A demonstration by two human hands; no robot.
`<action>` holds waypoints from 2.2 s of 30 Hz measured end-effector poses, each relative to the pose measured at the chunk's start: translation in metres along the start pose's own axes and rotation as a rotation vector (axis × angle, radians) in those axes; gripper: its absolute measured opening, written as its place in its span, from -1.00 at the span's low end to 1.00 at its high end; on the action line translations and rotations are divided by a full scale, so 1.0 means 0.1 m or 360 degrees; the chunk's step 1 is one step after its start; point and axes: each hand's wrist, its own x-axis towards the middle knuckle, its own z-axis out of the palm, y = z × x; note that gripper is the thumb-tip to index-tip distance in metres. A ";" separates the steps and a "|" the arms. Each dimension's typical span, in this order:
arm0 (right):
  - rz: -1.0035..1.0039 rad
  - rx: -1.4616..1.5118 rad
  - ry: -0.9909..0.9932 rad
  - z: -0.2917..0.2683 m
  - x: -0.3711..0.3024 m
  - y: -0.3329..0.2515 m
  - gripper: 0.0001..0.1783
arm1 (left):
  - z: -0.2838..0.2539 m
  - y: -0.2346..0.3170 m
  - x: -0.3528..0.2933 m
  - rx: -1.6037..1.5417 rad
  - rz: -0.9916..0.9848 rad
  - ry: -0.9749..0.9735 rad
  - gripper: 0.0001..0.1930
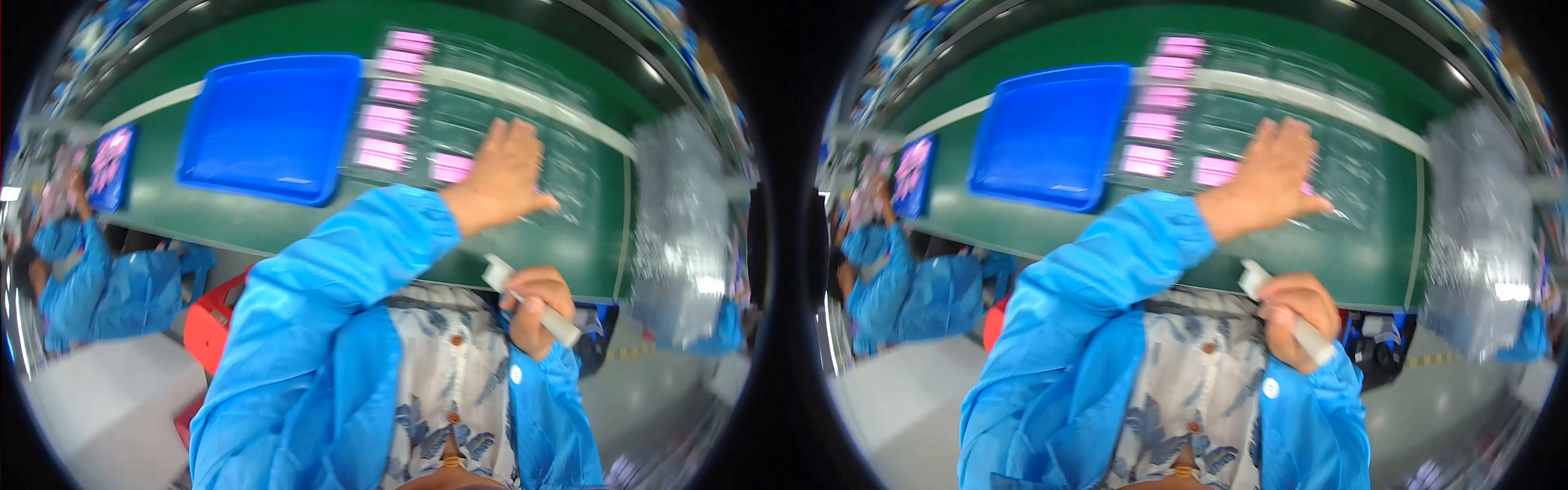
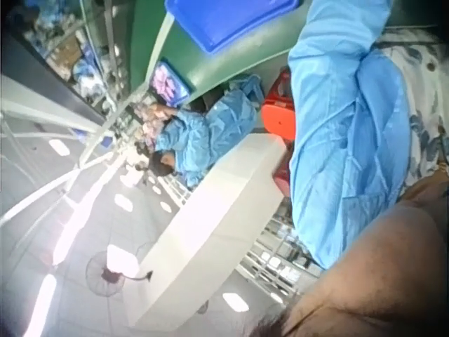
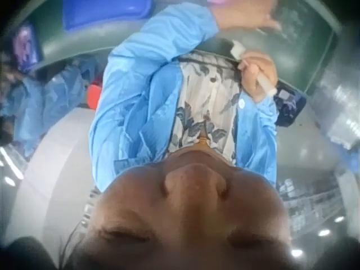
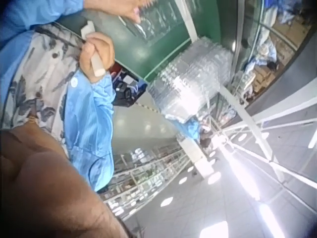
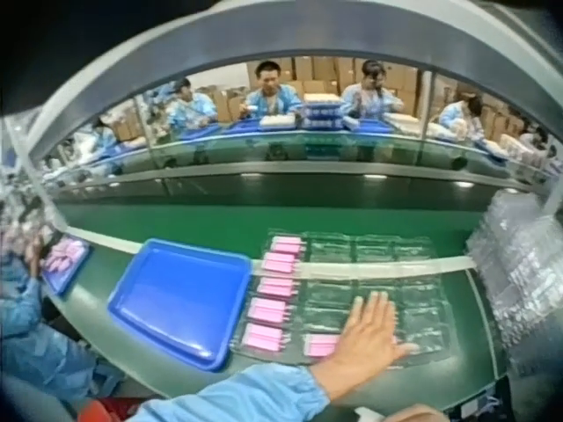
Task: The person applies glue to pink plastic parts with a glue dispenser, then arranges the glued parts in a blue tray on an assembly line.
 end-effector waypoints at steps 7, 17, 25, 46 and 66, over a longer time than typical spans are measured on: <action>-0.0552 -0.0853 -0.0502 0.05 0.45 -0.18 -0.82 | -0.58 -0.19 -0.30 -0.0539 0.0098 0.0703 -0.34; -0.0926 -0.1573 -0.1595 1.63 1.38 -0.05 -0.53 | -2.72 -3.59 -3.69 0.1436 -0.1924 0.1413 -0.59; -0.1239 -0.1512 -0.1940 2.11 1.71 0.07 -0.57 | -3.30 -4.75 -5.31 0.0972 -0.2376 0.1263 -0.58; -0.1950 -0.0875 -0.1648 5.45 2.80 0.40 -0.67 | -3.66 -2.80 -4.73 0.1222 -0.1289 0.1458 -0.86; -0.0921 -0.0786 -0.1129 1.03 1.21 -0.56 -0.72 | -1.55 -1.02 -2.86 0.0708 -0.0977 0.0790 -0.75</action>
